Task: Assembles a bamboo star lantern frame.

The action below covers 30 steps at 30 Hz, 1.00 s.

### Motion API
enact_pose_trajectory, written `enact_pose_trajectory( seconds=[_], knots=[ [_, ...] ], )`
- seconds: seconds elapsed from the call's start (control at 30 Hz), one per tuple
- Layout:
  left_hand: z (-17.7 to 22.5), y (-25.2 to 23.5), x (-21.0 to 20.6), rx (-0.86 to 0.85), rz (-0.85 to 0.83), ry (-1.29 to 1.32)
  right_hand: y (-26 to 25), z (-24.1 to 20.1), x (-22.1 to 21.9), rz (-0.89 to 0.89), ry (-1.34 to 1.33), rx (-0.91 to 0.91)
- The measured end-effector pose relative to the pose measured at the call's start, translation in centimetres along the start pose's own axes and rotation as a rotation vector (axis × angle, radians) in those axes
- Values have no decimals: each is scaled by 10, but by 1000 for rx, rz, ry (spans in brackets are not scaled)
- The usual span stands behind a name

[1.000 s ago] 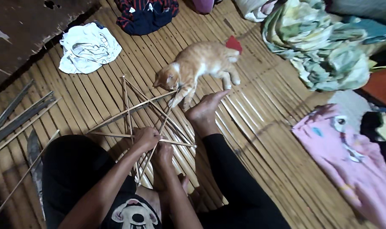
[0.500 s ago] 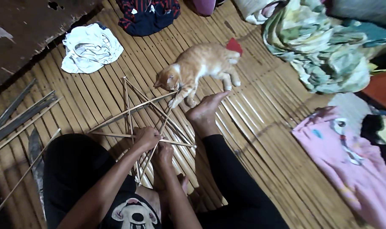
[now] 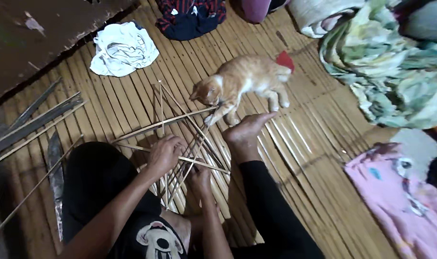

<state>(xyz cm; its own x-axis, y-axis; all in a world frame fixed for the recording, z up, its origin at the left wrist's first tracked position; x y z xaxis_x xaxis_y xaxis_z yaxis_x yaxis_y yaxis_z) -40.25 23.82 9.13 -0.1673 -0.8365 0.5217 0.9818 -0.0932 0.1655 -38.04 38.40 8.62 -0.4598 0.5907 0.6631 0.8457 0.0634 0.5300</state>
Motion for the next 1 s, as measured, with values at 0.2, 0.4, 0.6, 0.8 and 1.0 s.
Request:
enact_pose_trajectory(
  seconds=[0.2,0.4,0.6,0.8,1.0],
  knots=[
    [-40,42,23,217,226,-173,12,-38,18,-29,77,-30],
    [-52,39,19,348,135,-271,6,-45,10,-72,269,-8],
    [-56,39,16,400,82,-279,16,-76,20,-162,445,-51],
    [-56,48,1,390,-5,-429,12,-72,20,-175,441,-25],
    [-60,49,-19,441,-248,-503,9,-73,18,-214,415,-26]
  ],
)
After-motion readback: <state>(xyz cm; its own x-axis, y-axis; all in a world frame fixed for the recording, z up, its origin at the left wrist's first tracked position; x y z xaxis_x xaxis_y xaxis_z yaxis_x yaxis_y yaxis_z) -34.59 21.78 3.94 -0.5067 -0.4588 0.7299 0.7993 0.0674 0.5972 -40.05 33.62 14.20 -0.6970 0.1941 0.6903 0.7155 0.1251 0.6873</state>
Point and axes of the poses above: each hand's wrist, its own y-axis away from the middle knuckle, its own x-axis out of the back of the hand, z = x × y, the point moved 5 cm from there along -y, towards the middle knuckle, and after that the axes turned 9 degrees about y, right-handed, at the moved point
